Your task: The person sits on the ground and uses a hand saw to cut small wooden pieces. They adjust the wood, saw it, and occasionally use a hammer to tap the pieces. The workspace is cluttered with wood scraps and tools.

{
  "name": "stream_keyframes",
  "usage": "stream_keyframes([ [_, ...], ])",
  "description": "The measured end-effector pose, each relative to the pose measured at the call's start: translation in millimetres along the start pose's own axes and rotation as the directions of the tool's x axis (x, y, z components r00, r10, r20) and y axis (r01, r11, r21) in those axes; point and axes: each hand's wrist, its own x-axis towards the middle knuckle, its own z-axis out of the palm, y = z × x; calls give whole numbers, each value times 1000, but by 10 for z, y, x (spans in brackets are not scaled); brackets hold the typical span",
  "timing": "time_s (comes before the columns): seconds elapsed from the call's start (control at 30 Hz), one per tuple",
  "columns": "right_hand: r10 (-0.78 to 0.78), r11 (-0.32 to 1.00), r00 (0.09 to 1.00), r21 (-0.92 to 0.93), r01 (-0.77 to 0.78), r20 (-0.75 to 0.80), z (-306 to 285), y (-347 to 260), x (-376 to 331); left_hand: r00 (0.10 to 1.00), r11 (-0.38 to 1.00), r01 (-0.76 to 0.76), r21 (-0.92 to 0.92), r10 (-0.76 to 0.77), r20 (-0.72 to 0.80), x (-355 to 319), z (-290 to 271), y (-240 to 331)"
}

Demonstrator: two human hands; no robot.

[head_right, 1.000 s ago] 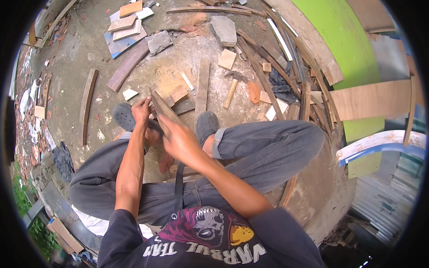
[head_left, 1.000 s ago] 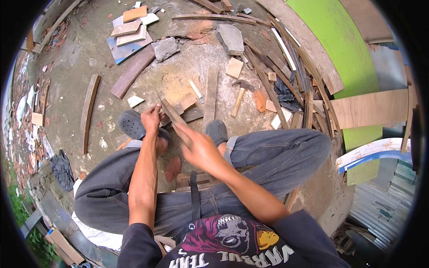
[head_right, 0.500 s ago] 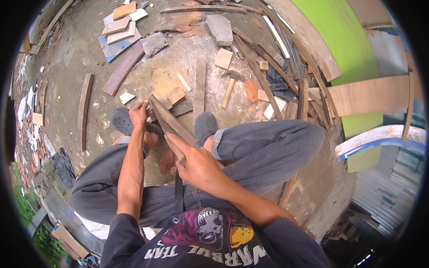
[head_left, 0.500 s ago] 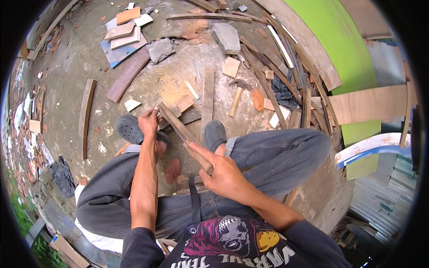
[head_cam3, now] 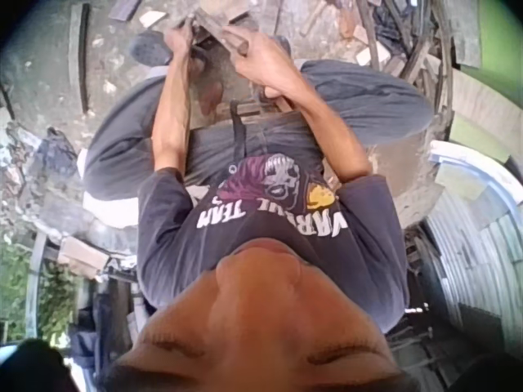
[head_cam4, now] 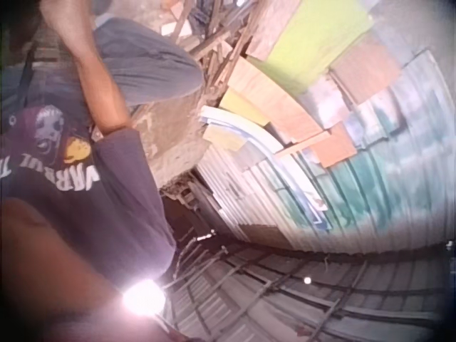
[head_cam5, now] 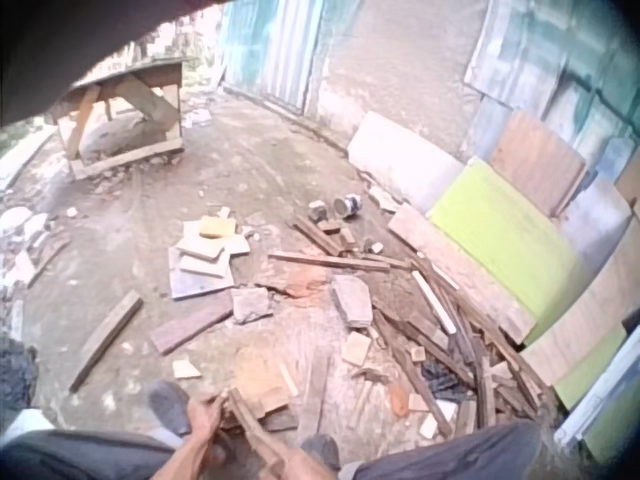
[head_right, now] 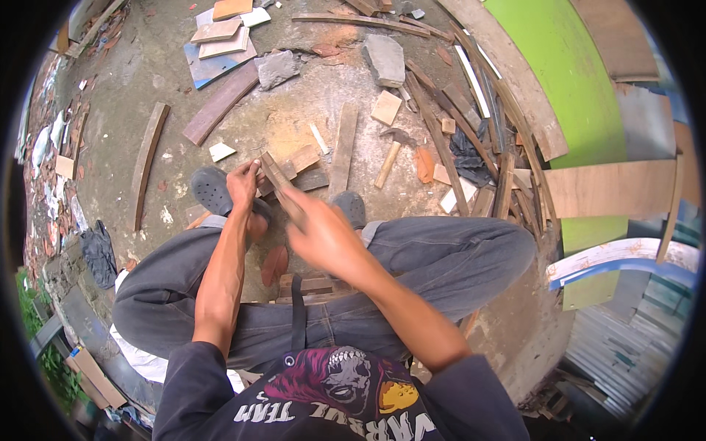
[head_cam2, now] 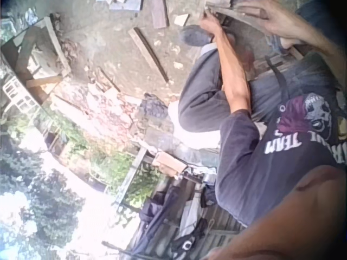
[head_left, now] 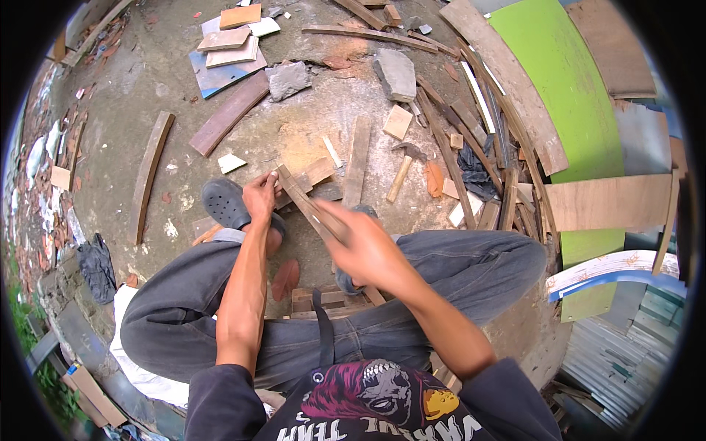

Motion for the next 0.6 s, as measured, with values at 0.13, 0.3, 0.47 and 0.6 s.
stream_keyframes([
  [0.13,-12,999,989,-54,4,-147,547,499,843,996,999,-6,48,2,87,-91,149,173],
  [0.3,-58,995,998,83,60,-24,65,166,-342,996,994,-11,109,1,92,33,-107,32],
  [0.47,64,997,993,-41,-69,-101,444,352,612,987,998,-18,60,8,158,16,84,155],
  [0.6,-165,986,965,-20,164,-205,605,645,434,989,996,-30,79,18,148,36,9,78],
])
